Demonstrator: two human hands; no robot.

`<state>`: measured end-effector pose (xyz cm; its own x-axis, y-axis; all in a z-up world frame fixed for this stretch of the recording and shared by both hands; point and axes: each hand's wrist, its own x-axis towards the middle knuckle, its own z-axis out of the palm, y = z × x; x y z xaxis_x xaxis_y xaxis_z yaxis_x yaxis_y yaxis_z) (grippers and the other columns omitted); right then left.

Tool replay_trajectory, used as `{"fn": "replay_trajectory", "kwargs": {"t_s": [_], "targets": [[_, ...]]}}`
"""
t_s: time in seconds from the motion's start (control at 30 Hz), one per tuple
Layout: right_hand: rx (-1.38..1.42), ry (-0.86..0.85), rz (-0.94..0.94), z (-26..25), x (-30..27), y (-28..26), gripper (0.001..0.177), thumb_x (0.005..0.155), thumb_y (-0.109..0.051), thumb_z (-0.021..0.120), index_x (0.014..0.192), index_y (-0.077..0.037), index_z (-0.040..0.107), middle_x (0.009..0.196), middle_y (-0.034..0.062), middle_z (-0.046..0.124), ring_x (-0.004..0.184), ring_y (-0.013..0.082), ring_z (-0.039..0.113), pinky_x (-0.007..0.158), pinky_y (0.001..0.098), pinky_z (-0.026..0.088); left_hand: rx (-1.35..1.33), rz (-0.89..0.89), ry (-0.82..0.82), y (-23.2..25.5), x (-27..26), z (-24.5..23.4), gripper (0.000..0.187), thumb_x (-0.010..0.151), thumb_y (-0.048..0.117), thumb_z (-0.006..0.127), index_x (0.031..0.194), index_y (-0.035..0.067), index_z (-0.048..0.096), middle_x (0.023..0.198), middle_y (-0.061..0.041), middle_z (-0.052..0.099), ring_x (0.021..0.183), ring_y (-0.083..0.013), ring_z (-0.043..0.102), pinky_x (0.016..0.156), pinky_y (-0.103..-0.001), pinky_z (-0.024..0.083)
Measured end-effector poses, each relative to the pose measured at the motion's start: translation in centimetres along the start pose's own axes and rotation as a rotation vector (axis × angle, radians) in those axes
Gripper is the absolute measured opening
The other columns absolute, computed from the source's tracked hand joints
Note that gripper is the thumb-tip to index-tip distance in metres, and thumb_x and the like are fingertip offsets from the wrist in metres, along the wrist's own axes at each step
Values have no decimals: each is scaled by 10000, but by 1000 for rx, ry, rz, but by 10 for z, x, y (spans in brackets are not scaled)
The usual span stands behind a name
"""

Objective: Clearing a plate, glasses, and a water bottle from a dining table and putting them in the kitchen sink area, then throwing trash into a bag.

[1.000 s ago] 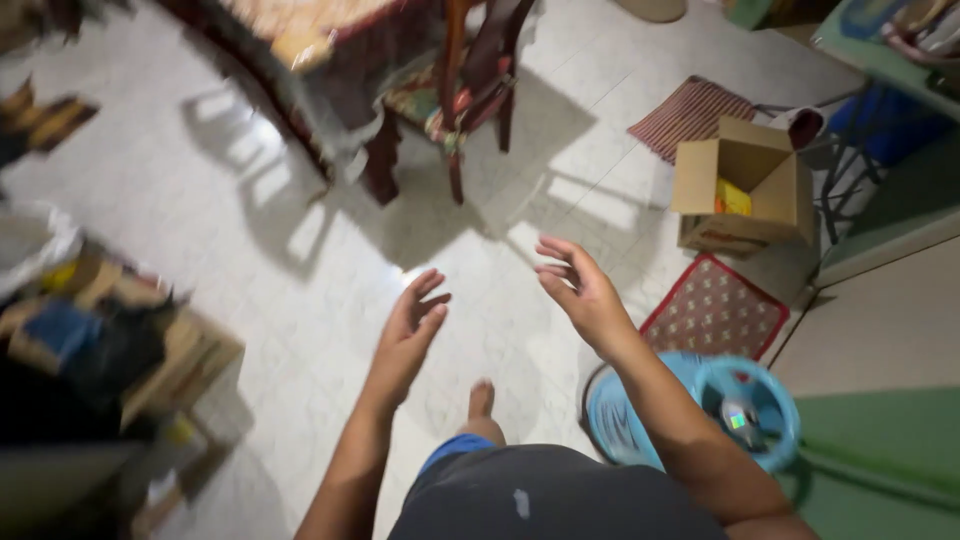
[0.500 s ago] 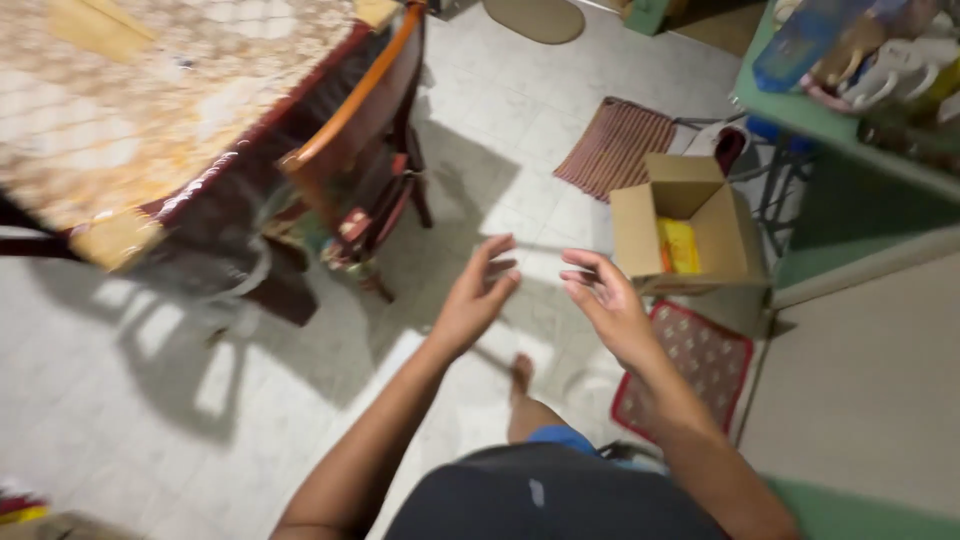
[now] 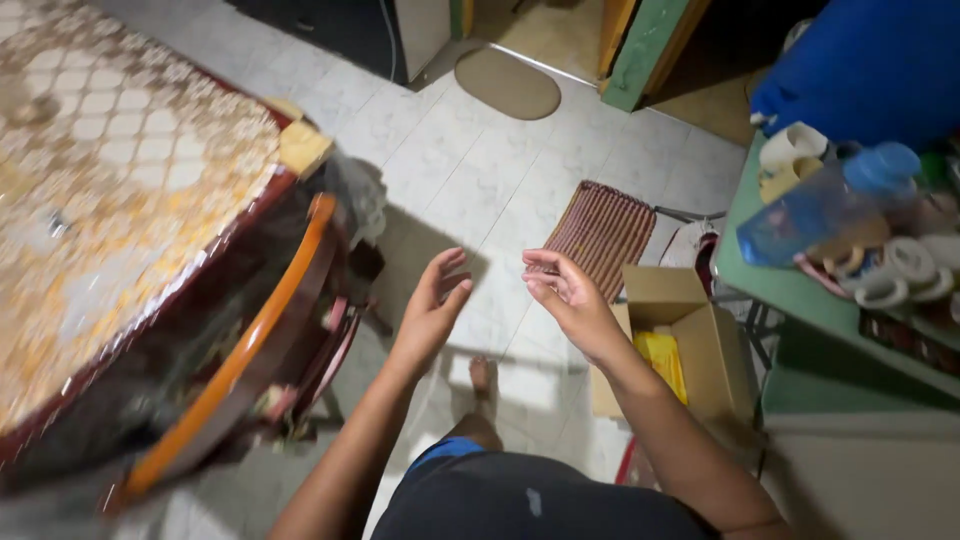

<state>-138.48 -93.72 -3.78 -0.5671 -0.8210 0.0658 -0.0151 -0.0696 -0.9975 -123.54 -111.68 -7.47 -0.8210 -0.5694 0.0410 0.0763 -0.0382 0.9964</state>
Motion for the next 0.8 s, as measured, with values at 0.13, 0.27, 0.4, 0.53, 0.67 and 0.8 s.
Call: {"fn": "replay_trajectory", "kwargs": {"t_s": [0.13,0.27,0.4,0.53,0.67,0.8], "targets": [[-14,51,26,-44,99,-3,421,993,-139,624,1390,-28,539,1336,79,608,1211,176,609,1027,315,500,-46,29,-11,-20,144,11,482,988,113,626,1449,70,492,1451,-108,590,1258,-213,612,1048,-337,490],[-157,93,47,-100,197,1,408,985,-157,617,1368,-32,554,1342,63,624,1214,165,616,990,307,498,-7,-25,-57,-4,272,36,442,987,151,629,1411,89,521,1436,-77,598,1243,-193,614,1019,-340,506],[-174,152,62,-151,295,18,404,981,-158,617,1358,-26,557,1344,64,628,1221,172,614,1018,308,490,-31,-1,-126,-4,383,51,452,969,149,642,1399,99,513,1418,-58,583,1240,-192,620,995,-358,516],[-170,115,55,-196,407,58,401,989,-147,619,1364,-18,564,1347,78,629,1206,185,610,1039,322,473,29,-30,-129,-26,481,24,466,955,154,652,1398,110,516,1394,-44,586,1233,-179,614,976,-359,536],[-101,-4,139,-216,546,81,416,956,-155,622,1347,-26,564,1345,76,628,1183,187,644,979,337,492,48,-20,84,-71,569,-50,452,959,180,644,1393,103,548,1381,-45,620,1220,-171,624,993,-339,527],[-129,-248,120,-185,690,36,405,970,-170,622,1347,-35,562,1355,83,618,1216,182,641,1010,319,484,-28,-213,436,-33,619,-117,420,961,195,633,1366,98,574,1382,-31,637,1155,-198,610,965,-348,495]]}}
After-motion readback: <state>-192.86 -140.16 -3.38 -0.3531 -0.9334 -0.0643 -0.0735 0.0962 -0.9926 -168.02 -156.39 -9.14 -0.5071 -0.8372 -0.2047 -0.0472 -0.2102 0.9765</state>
